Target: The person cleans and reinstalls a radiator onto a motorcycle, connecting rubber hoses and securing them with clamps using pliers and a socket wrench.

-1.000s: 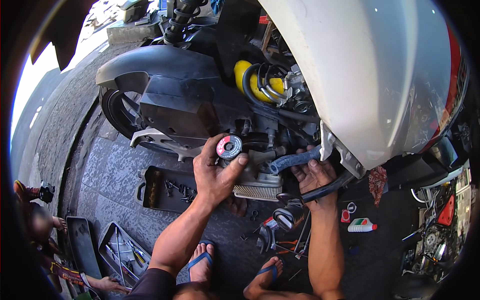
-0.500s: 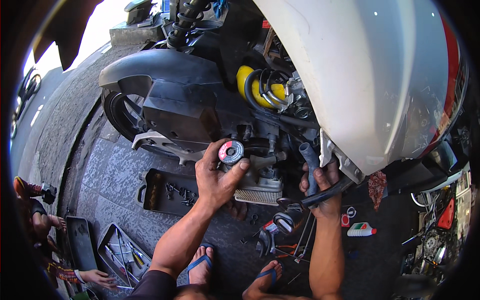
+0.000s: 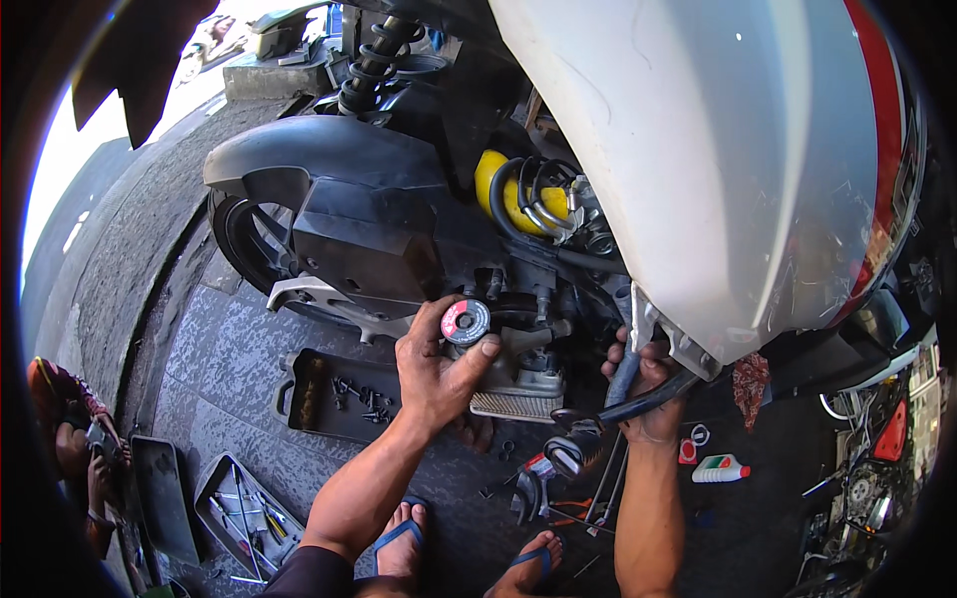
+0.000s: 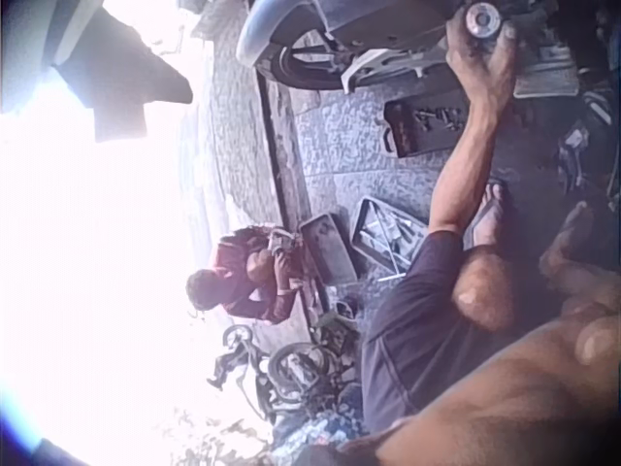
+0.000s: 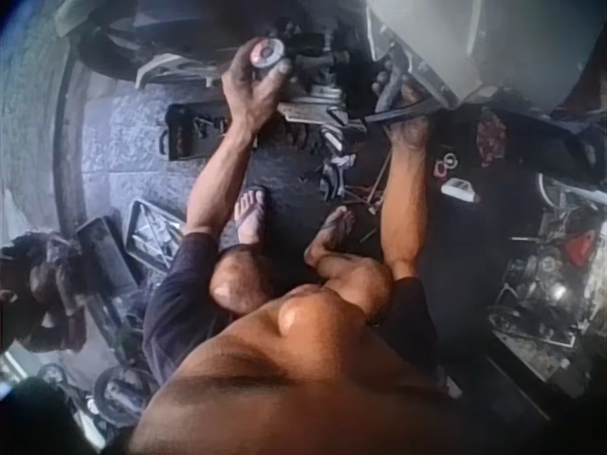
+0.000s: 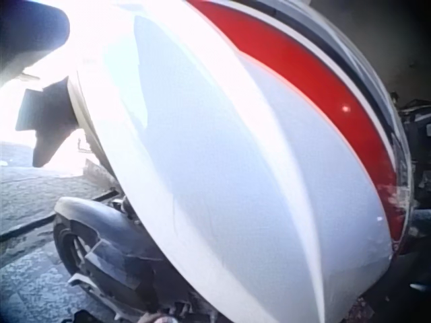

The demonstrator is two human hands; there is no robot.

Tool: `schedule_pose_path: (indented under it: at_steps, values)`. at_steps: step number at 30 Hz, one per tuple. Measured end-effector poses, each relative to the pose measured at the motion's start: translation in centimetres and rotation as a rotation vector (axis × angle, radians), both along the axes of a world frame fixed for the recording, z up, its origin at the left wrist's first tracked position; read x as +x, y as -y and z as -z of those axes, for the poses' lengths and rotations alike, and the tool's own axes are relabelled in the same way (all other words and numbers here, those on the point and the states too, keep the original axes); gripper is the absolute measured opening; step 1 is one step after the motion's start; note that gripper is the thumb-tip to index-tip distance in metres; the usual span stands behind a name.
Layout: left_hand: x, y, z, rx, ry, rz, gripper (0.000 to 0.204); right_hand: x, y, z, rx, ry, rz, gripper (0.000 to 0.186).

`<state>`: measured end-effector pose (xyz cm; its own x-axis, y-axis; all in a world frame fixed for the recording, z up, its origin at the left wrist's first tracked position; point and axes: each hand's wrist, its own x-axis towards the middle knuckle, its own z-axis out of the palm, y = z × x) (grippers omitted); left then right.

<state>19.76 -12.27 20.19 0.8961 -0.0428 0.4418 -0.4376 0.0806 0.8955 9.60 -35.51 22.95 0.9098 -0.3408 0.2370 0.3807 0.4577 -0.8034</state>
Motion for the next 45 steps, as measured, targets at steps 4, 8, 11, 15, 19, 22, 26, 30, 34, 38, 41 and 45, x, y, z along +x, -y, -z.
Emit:
schedule_pose_path:
  at_steps: [4,8,11,15,19,22,26,30,34,38,41,45]
  values:
    - [-0.3,0.4,-0.2,0.046,0.020,-0.022,0.054,0.0,0.0,-0.1,0.004,0.051,0.011,0.043]
    - [-0.6,1.2,-0.8,0.128,0.114,-0.098,0.052,0.0,0.2,-0.1,-0.015,0.071,0.090,0.032]
    - [-0.3,1.6,-1.2,0.073,0.089,-0.183,0.048,0.0,0.6,0.0,-0.031,0.085,0.084,0.037]
    - [-0.1,2.2,-2.3,0.062,0.152,-0.309,0.045,0.1,0.9,0.3,0.210,0.055,-0.090,0.045]
    - [0.1,2.7,-1.8,0.040,0.183,-0.318,0.049,-0.1,1.2,1.1,0.135,0.095,-0.090,0.049]
    - [0.8,3.2,-0.6,-0.008,0.219,-0.309,0.050,0.0,1.2,1.3,0.046,0.099,0.010,0.052]
    - [0.9,3.5,-0.2,-0.037,0.230,-0.312,0.051,0.1,1.1,2.1,-0.195,0.147,0.164,0.054]
    - [1.2,3.6,0.0,-0.029,0.259,-0.329,0.051,0.0,-0.3,2.4,-0.148,0.137,0.202,0.051]
    - [1.0,3.6,0.0,-0.021,0.250,-0.326,0.051,-1.0,-1.5,3.0,-0.124,0.103,0.244,0.042]
    - [1.1,3.7,0.2,-0.043,0.220,-0.308,0.051,-1.6,-0.6,3.9,0.011,0.091,0.183,0.043]
    - [1.0,3.5,0.0,-0.036,0.208,-0.307,0.049,-1.2,-2.5,2.9,0.095,0.003,0.115,0.041]
    - [1.0,3.8,0.1,-0.040,0.203,-0.308,0.048,-0.9,-0.8,2.5,0.127,-0.085,-0.112,0.048]
